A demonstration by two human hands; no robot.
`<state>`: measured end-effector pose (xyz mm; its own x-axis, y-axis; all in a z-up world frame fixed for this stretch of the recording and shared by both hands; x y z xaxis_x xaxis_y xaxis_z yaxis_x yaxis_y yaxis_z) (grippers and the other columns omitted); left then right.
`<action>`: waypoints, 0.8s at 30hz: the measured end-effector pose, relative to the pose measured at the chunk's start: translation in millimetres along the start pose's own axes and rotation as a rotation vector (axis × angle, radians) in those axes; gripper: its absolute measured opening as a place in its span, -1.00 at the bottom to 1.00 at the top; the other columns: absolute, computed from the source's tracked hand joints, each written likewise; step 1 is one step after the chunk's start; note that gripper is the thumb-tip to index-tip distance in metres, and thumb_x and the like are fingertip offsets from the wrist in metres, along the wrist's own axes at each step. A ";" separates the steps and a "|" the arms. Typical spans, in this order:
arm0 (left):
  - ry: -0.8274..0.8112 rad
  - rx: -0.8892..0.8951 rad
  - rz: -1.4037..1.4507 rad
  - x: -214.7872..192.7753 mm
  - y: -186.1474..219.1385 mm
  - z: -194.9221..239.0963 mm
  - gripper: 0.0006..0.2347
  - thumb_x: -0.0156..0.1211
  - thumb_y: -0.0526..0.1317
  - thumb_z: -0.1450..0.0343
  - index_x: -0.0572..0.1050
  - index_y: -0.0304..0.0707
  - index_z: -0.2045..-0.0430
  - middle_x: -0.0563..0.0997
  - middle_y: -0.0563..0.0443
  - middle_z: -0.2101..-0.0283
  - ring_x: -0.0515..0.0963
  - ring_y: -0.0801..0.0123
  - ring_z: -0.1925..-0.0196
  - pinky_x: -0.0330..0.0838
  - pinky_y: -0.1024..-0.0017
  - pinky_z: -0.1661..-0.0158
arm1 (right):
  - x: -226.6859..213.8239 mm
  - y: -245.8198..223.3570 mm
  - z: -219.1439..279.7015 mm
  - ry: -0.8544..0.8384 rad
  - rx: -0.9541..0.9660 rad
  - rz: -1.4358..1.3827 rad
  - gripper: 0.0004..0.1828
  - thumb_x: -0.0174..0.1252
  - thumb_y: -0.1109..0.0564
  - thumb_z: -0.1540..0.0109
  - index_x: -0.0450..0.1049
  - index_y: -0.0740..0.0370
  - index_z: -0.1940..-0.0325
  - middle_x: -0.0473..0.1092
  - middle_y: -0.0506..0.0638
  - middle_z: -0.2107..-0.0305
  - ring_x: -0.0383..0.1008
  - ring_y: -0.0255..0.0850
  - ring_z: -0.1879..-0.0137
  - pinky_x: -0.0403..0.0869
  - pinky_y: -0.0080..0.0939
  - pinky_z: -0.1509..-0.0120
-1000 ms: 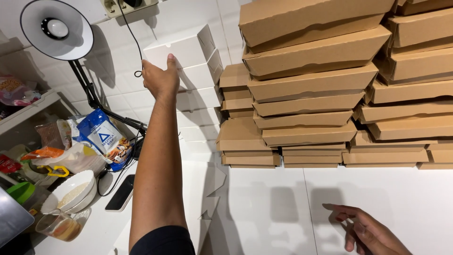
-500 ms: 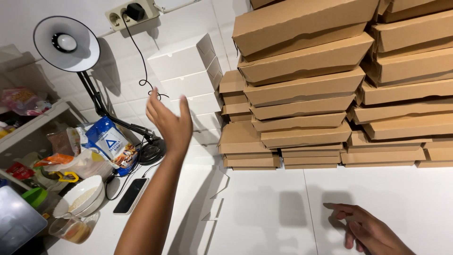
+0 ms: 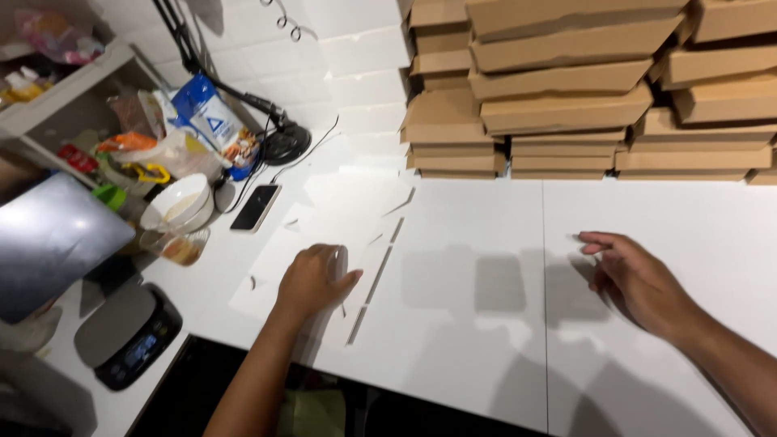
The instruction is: The person assembles flat white cardboard boxes by folding and interlocking the flaps to form rectangular containers. They repeat this process for several boxes, stacking the completed ones on the left side of the counter.
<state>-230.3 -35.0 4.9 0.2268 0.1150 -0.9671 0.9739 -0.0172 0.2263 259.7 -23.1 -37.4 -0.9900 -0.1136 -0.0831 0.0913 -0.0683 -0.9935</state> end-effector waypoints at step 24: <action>-0.193 -0.050 0.260 -19.7 11.1 6.0 -0.67 -0.12 -0.12 -0.42 0.11 -0.20 0.79 0.26 0.05 0.62 0.22 0.35 0.51 0.07 0.31 0.42 | -4.1 -12.0 19.2 0.013 -0.131 0.170 -0.45 -0.29 0.02 -0.47 0.27 0.32 -0.47 0.35 0.12 -0.09 0.47 0.01 0.11 0.35 -0.09 0.02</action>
<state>-223.9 -43.4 25.8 0.4697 -0.0769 -0.8794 0.8827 0.0275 0.4691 264.7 -40.8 -23.7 -0.9630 -0.0993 -0.2504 0.2431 0.0803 -0.9667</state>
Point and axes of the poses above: each hand's wrist, its own z-axis away from the middle knuckle, its own x-axis out of the palm, y = z × x, the point moved 3 cm from there along -z, towards the middle knuckle
